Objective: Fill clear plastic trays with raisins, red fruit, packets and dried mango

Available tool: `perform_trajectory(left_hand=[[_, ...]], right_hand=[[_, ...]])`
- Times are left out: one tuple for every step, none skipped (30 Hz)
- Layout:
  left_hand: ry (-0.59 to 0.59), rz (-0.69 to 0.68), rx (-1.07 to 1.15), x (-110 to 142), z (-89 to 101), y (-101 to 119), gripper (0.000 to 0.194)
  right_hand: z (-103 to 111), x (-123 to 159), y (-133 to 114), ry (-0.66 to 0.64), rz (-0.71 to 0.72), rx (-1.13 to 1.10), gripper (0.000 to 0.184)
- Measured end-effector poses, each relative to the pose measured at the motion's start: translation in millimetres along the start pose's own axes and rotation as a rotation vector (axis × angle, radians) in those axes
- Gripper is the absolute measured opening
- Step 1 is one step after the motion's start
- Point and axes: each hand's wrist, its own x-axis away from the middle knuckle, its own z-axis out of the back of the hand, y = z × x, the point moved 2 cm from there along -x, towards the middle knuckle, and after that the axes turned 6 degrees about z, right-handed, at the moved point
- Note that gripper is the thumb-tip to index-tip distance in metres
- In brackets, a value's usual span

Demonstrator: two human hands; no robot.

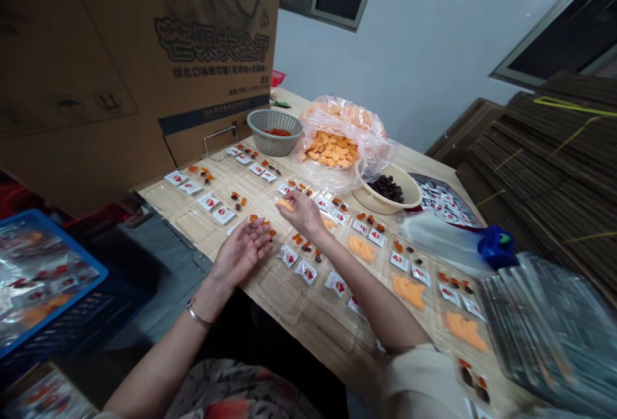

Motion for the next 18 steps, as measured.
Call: perform_trajectory(left_hand=[[-0.003, -0.003, -0.001, 1.4, 2.6, 2.3, 0.030], [-0.008, -0.001, -0.003, 2.5, 4.8, 4.1, 0.030], [-0.014, 0.001, -0.006, 3.4, 6.6, 5.7, 0.029], [-0.019, 0.005, -0.008, 4.2, 8.2, 7.1, 0.028], [-0.025, 0.007, -0.008, 4.9, 9.7, 8.5, 0.027], [-0.030, 0.007, -0.006, 5.6, 11.2, 10.0, 0.026], [-0.033, 0.004, -0.004, 6.4, 12.9, 11.5, 0.025], [-0.032, -0.001, -0.004, 7.3, 14.8, 13.2, 0.024], [-0.029, -0.006, -0.007, 8.2, 16.7, 14.8, 0.023], [-0.022, -0.010, -0.013, 9.1, 18.5, 16.5, 0.022], [-0.015, -0.012, -0.020, 9.9, 19.8, 18.4, 0.021], [-0.011, -0.013, -0.029, 10.4, 20.3, 20.8, 0.021], [-0.011, -0.012, -0.040, 10.1, 19.6, 23.8, 0.020], [-0.018, -0.007, -0.057, 8.8, 17.6, 27.9, 0.020], [-0.030, -0.007, -0.082, 5.9, 14.0, 33.8, 0.019], [-0.049, -0.018, -0.120, 1.0, 8.5, 41.7, 0.017], [-0.076, -0.046, -0.170, -6.2, 1.0, 51.9, 0.016], [-0.105, -0.095, -0.239, -15.6, -8.7, 64.6, 0.016]], right_hand=[[-7.5, -9.1, 6.4, -0.002, -0.010, 0.100, 0.021], [-15.3, -16.7, 11.3, -0.025, -0.018, 0.200, 0.020], [-23.1, -22.6, 14.8, -0.073, -0.025, 0.297, 0.020], [-30.0, -26.8, 16.9, -0.130, -0.030, 0.382, 0.022], [-35.5, -29.3, 17.9, -0.187, -0.032, 0.448, 0.023], [-39.4, -30.6, 18.2, -0.240, -0.028, 0.490, 0.024], [-41.5, -30.9, 18.2, -0.284, -0.020, 0.510, 0.023], [-41.8, -30.3, 18.2, -0.318, -0.005, 0.511, 0.021], [-40.4, -29.0, 18.5, -0.337, 0.011, 0.500, 0.019], [-37.5, -27.0, 19.3, -0.347, 0.027, 0.489, 0.018], [-33.4, -24.1, 20.4, -0.349, 0.050, 0.477, 0.017], [-28.4, -20.1, 21.5, -0.340, 0.082, 0.457, 0.018], [-22.6, -14.7, 22.1, -0.321, 0.126, 0.424, 0.018], [-16.2, -7.8, 22.0, -0.293, 0.180, 0.379, 0.017], [-9.3, 0.6, 21.0, -0.265, 0.249, 0.321, 0.016], [-2.2, 10.5, 19.3, -0.240, 0.313, 0.258, 0.015], [5.2, 21.6, 16.8, -0.222, 0.371, 0.203, 0.014], [12.7, 33.8, 13.8, -0.214, 0.418, 0.164, 0.014]])
